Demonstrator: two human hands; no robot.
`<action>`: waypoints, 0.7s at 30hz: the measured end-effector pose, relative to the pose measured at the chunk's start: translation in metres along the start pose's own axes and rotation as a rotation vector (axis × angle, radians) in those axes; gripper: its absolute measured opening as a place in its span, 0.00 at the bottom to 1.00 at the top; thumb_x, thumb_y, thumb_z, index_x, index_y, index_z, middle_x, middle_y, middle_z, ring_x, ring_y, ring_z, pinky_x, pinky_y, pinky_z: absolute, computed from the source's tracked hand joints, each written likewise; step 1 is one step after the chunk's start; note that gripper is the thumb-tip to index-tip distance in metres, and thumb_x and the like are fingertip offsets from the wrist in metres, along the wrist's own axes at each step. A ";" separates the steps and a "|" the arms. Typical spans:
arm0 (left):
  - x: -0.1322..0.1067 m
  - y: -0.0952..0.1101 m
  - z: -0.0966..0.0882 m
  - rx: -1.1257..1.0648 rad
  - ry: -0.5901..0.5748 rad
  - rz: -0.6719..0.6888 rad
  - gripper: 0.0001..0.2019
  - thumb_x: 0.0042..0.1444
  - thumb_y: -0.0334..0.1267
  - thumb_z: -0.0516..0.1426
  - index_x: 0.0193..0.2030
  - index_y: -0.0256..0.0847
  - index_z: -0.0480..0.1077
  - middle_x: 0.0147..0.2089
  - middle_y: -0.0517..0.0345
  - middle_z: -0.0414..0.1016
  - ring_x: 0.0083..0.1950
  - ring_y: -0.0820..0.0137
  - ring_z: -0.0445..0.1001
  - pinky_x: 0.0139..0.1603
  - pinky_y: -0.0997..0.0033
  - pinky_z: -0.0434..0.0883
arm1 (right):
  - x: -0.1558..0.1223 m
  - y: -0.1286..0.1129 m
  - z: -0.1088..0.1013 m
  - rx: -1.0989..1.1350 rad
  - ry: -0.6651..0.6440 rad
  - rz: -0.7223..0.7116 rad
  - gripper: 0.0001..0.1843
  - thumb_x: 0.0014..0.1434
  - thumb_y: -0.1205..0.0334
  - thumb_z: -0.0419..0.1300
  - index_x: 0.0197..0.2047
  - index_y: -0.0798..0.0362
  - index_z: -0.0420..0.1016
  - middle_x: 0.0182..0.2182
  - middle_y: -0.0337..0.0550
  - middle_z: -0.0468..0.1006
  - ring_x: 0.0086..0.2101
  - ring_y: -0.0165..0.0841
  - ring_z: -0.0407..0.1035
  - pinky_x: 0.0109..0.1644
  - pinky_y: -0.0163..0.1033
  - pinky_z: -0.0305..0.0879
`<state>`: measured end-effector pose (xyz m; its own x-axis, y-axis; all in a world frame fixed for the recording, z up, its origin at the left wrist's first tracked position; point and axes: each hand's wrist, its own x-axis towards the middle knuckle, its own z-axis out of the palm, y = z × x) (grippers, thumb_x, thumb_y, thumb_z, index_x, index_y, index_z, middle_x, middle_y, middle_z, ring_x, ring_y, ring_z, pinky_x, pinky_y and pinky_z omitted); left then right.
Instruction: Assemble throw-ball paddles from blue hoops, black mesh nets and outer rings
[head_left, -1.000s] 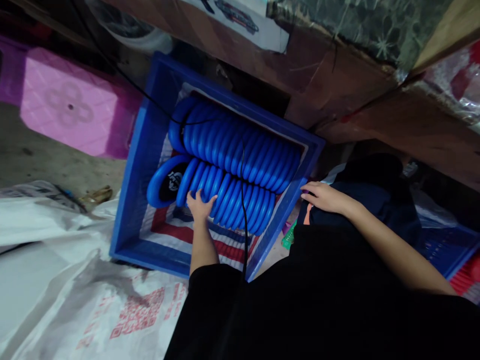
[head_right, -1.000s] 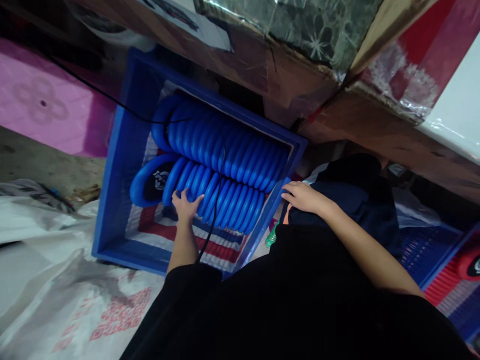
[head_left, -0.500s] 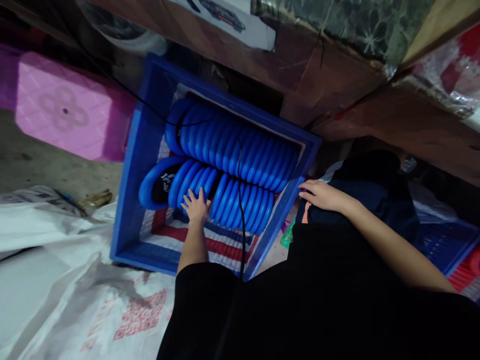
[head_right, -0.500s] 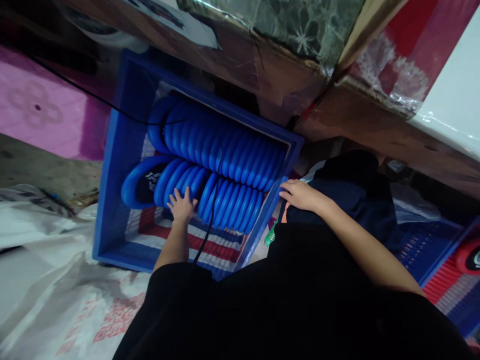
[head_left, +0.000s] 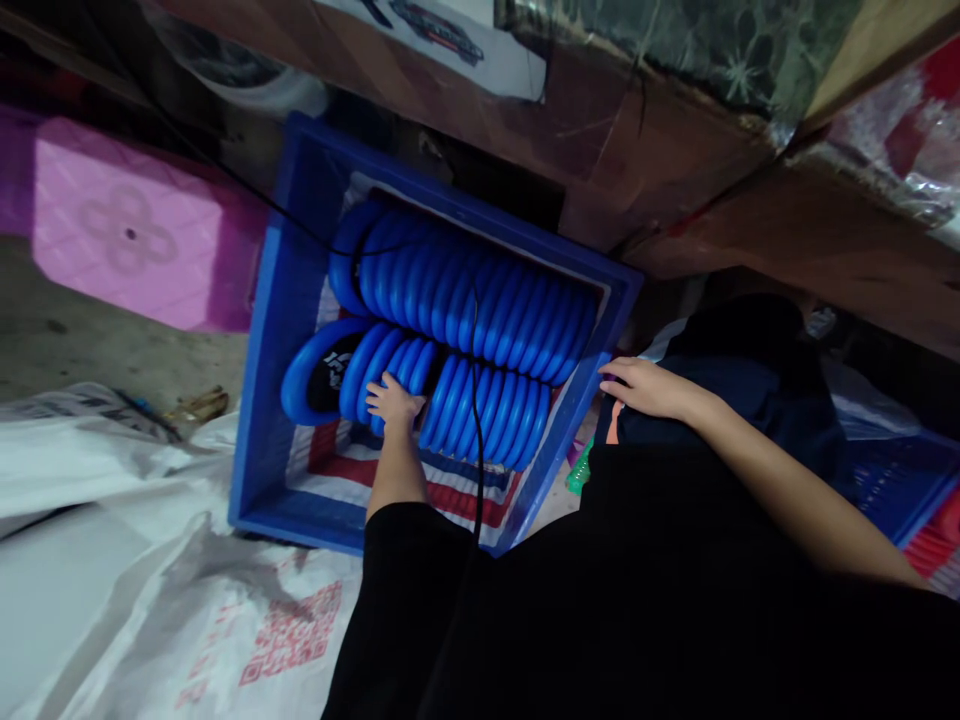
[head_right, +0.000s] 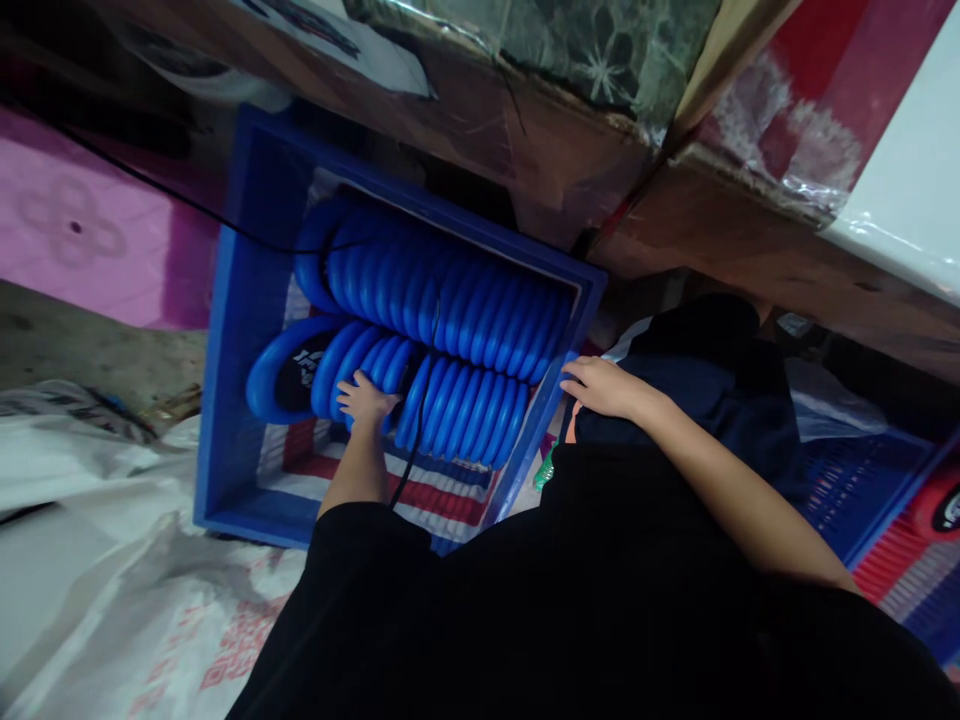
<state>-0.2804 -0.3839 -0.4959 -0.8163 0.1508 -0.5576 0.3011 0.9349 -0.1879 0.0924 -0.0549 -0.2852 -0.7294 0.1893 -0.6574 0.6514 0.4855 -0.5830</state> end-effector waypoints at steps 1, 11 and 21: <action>-0.001 0.000 0.002 -0.007 -0.016 -0.006 0.56 0.45 0.42 0.72 0.76 0.39 0.46 0.74 0.24 0.50 0.73 0.30 0.58 0.67 0.25 0.61 | 0.000 0.000 0.000 0.007 0.005 0.000 0.19 0.73 0.54 0.53 0.59 0.49 0.78 0.53 0.53 0.81 0.54 0.47 0.75 0.62 0.54 0.71; -0.012 -0.018 -0.021 0.006 -0.165 0.123 0.61 0.46 0.46 0.72 0.79 0.40 0.41 0.72 0.22 0.57 0.71 0.28 0.63 0.64 0.30 0.67 | -0.001 -0.006 -0.002 0.009 -0.002 0.007 0.19 0.73 0.56 0.53 0.59 0.51 0.78 0.54 0.54 0.81 0.54 0.48 0.75 0.61 0.53 0.71; -0.014 -0.032 -0.022 -0.140 -0.234 0.243 0.60 0.47 0.43 0.72 0.81 0.40 0.43 0.75 0.26 0.52 0.74 0.33 0.62 0.70 0.39 0.66 | 0.000 -0.007 -0.002 -0.009 -0.020 0.022 0.19 0.73 0.56 0.53 0.58 0.52 0.79 0.53 0.56 0.81 0.53 0.49 0.76 0.60 0.53 0.70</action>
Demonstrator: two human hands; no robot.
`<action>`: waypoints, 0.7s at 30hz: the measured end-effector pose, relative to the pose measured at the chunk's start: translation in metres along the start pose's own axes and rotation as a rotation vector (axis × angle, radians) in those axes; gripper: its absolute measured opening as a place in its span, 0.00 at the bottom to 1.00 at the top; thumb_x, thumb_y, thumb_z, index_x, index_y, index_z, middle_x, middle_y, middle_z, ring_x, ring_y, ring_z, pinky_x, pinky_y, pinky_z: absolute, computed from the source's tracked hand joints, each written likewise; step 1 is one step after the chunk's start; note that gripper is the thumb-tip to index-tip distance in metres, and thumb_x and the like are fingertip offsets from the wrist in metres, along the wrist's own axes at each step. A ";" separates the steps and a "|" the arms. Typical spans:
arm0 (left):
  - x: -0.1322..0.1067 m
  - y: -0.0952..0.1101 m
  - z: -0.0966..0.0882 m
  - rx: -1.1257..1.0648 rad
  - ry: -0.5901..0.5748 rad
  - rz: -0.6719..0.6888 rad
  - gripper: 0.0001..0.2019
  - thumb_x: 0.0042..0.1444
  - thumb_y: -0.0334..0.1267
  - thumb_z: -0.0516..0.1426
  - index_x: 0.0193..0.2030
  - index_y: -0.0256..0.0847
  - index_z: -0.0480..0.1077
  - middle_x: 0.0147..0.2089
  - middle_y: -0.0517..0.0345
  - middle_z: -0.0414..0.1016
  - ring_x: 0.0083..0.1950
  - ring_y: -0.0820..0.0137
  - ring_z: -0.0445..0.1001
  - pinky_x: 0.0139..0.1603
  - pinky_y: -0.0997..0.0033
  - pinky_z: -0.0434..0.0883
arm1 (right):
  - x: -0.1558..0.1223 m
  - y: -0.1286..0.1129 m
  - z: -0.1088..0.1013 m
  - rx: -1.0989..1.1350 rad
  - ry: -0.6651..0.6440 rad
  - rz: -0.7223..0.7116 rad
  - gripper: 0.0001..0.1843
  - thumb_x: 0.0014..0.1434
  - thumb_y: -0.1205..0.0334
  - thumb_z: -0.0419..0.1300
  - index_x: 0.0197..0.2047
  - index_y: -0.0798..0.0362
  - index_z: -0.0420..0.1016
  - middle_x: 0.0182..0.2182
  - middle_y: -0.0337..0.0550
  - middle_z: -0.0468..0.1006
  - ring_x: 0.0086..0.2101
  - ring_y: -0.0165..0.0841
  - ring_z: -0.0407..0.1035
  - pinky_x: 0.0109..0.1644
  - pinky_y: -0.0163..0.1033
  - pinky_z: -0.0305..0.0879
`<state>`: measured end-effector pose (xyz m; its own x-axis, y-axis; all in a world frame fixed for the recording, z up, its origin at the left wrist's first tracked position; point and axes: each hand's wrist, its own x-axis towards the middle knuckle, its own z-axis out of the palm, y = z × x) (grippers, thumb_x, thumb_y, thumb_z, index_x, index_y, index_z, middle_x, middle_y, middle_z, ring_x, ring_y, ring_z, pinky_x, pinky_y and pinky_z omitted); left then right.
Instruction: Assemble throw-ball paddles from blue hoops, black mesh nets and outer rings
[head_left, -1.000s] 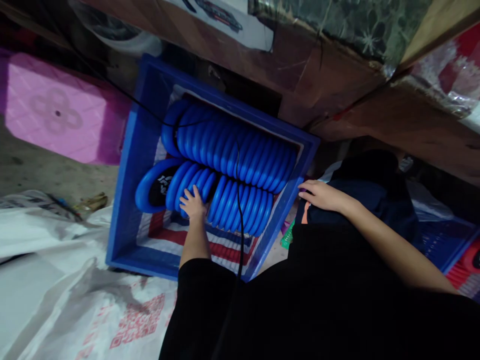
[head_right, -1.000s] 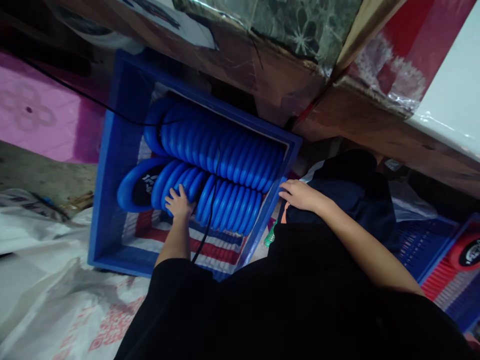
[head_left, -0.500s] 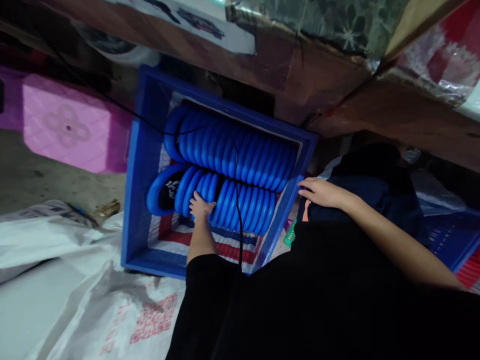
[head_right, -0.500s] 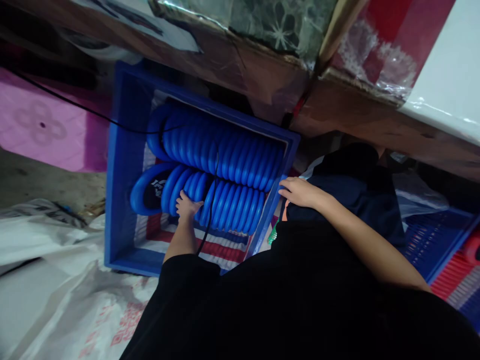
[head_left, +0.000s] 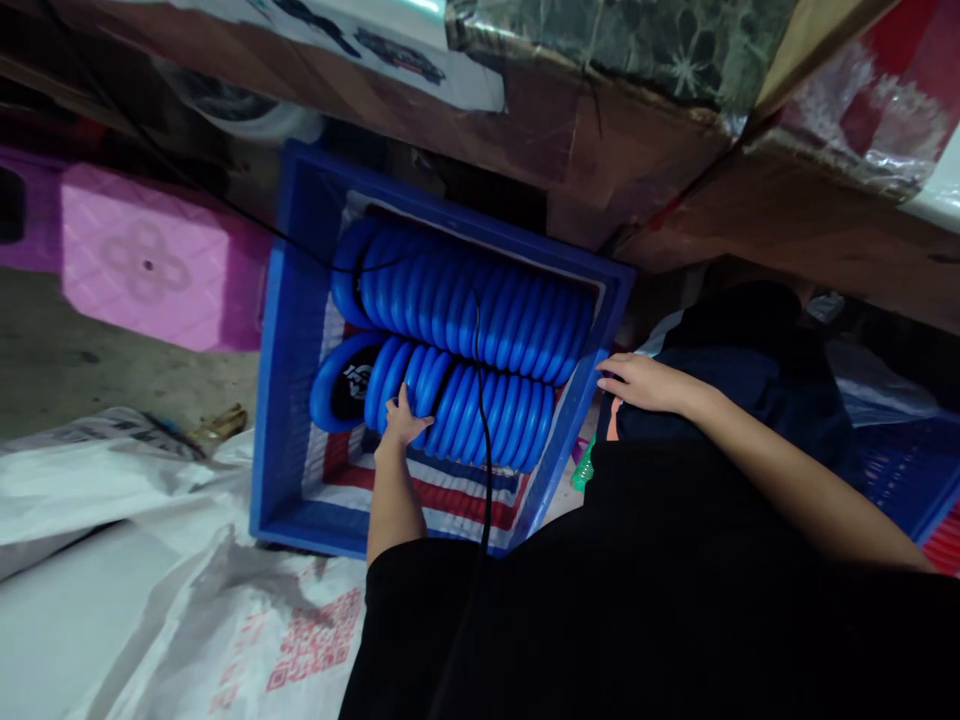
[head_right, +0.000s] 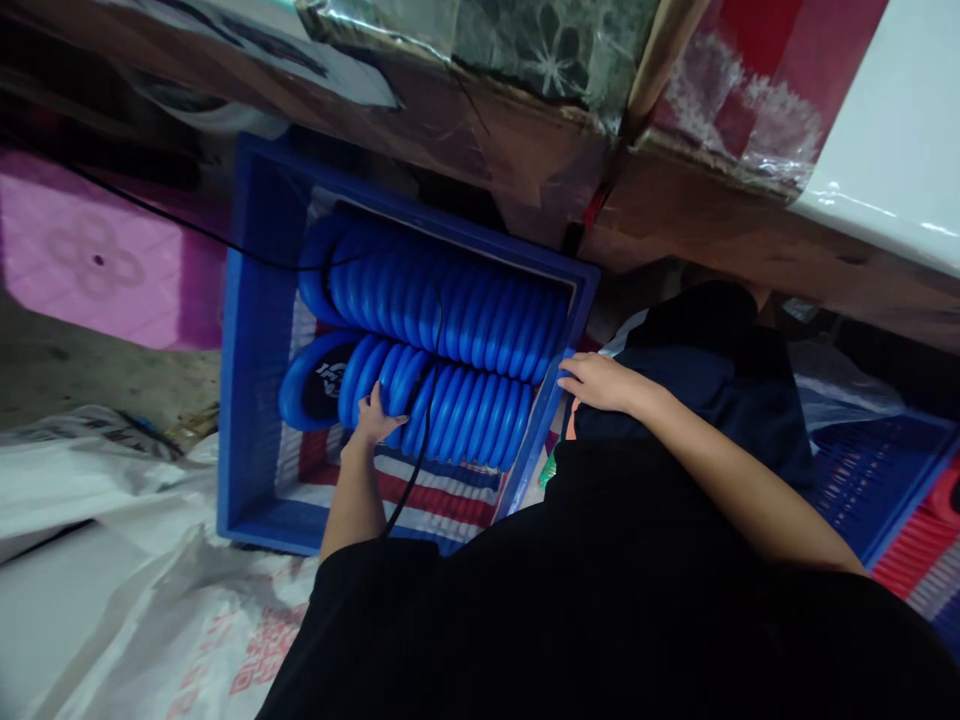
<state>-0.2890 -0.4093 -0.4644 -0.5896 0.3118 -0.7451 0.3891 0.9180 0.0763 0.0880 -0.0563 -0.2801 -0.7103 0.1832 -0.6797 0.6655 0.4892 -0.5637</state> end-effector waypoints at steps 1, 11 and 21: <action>-0.001 -0.001 0.001 -0.021 -0.001 0.007 0.60 0.46 0.45 0.72 0.80 0.39 0.44 0.75 0.27 0.52 0.74 0.35 0.63 0.71 0.40 0.66 | 0.000 0.000 0.000 -0.008 -0.005 0.005 0.20 0.73 0.55 0.53 0.59 0.53 0.78 0.53 0.56 0.81 0.53 0.49 0.76 0.60 0.53 0.70; -0.001 -0.011 -0.021 -0.145 0.311 -0.028 0.38 0.66 0.48 0.56 0.76 0.28 0.55 0.77 0.28 0.50 0.80 0.43 0.50 0.79 0.43 0.51 | 0.001 -0.002 -0.004 -0.016 -0.050 0.035 0.20 0.73 0.56 0.52 0.58 0.54 0.78 0.54 0.57 0.80 0.55 0.48 0.75 0.62 0.52 0.70; 0.024 0.008 -0.034 -0.126 0.432 -0.120 0.29 0.66 0.45 0.58 0.68 0.27 0.65 0.79 0.26 0.44 0.79 0.33 0.47 0.76 0.29 0.49 | 0.000 -0.001 -0.002 -0.002 -0.012 0.047 0.20 0.73 0.55 0.52 0.59 0.55 0.77 0.55 0.58 0.80 0.56 0.49 0.75 0.63 0.53 0.70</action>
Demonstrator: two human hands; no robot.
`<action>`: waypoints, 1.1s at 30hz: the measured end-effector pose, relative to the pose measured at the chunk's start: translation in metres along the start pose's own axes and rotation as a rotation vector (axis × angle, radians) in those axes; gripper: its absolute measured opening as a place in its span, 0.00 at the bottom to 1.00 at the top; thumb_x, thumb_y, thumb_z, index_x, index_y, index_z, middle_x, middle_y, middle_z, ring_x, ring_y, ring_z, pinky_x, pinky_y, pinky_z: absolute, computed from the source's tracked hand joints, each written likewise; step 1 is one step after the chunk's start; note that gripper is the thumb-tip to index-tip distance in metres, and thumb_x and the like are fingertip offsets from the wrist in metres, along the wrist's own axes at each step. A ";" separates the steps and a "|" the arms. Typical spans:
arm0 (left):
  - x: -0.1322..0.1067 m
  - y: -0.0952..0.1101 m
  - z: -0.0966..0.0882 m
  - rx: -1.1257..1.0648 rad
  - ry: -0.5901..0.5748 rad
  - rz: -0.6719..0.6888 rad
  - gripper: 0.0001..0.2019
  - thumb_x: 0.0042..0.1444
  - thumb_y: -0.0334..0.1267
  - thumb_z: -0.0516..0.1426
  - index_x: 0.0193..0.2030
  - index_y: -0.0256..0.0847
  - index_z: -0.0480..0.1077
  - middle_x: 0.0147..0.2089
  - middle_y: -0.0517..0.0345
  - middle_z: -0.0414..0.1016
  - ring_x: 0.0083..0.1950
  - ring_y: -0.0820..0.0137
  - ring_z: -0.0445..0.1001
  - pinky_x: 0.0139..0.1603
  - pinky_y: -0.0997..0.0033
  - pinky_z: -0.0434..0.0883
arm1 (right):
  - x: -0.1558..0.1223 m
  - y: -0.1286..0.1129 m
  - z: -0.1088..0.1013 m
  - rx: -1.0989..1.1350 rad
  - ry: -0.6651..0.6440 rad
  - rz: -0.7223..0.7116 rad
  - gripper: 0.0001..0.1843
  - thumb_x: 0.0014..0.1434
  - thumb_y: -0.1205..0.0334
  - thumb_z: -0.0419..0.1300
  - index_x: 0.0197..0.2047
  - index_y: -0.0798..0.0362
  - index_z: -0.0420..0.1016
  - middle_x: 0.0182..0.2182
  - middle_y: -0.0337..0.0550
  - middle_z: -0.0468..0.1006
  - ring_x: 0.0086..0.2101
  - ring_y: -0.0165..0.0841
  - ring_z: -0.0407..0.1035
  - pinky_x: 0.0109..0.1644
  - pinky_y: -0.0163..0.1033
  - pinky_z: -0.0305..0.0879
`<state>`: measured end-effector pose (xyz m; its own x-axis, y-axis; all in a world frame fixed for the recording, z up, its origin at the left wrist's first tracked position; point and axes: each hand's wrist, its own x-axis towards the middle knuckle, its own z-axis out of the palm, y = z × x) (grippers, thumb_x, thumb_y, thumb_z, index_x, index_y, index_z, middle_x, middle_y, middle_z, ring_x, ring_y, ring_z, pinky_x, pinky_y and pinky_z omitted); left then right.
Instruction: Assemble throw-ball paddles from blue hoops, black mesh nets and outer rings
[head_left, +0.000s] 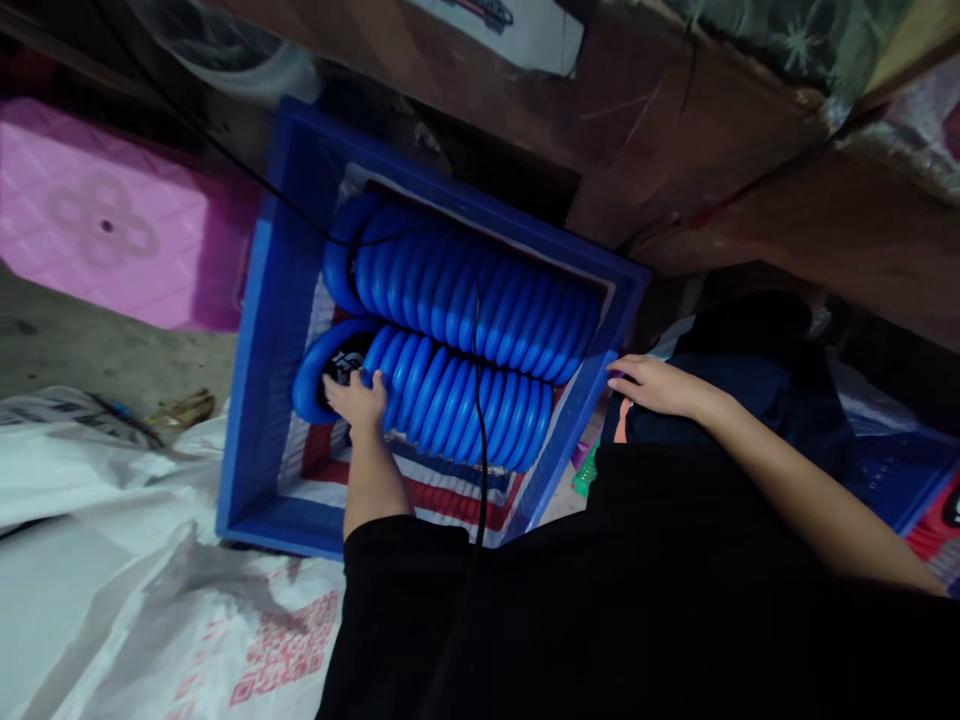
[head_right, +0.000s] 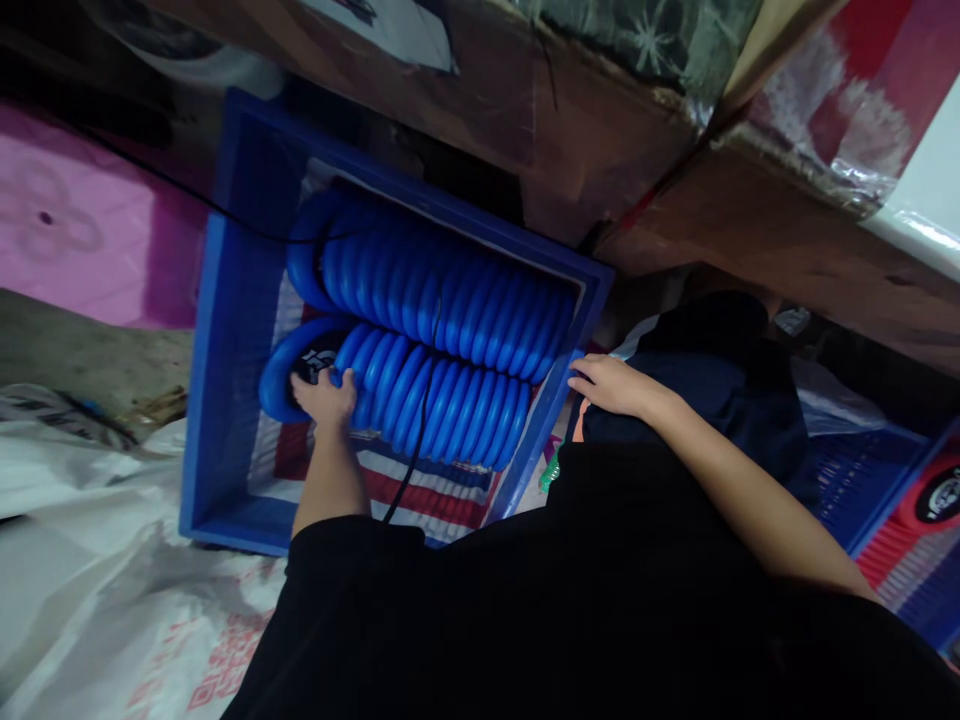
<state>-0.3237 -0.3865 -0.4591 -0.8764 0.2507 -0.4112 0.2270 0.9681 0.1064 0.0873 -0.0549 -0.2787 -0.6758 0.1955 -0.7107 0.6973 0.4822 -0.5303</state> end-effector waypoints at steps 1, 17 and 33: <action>0.001 0.001 -0.005 0.005 0.037 -0.001 0.30 0.66 0.45 0.58 0.68 0.26 0.64 0.81 0.26 0.39 0.80 0.33 0.42 0.76 0.29 0.44 | 0.000 0.000 0.000 -0.002 -0.001 0.002 0.20 0.73 0.55 0.52 0.59 0.55 0.77 0.55 0.58 0.80 0.56 0.49 0.75 0.63 0.53 0.70; -0.024 -0.002 0.009 -0.023 -0.056 -0.088 0.37 0.67 0.45 0.53 0.77 0.25 0.53 0.81 0.25 0.43 0.81 0.37 0.43 0.75 0.26 0.50 | 0.000 0.002 0.000 0.011 -0.012 -0.025 0.22 0.73 0.55 0.51 0.60 0.58 0.77 0.56 0.61 0.79 0.57 0.50 0.74 0.65 0.52 0.68; -0.051 0.018 -0.004 -0.040 -0.184 -0.219 0.30 0.70 0.49 0.57 0.75 0.42 0.58 0.79 0.41 0.53 0.77 0.47 0.57 0.74 0.33 0.59 | -0.005 0.001 -0.001 -0.008 0.042 -0.073 0.21 0.73 0.55 0.51 0.60 0.54 0.77 0.55 0.57 0.79 0.55 0.47 0.75 0.63 0.51 0.69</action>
<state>-0.2764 -0.3816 -0.4326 -0.8103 0.0353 -0.5849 0.0211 0.9993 0.0312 0.0914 -0.0543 -0.2755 -0.7342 0.1957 -0.6501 0.6442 0.5033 -0.5759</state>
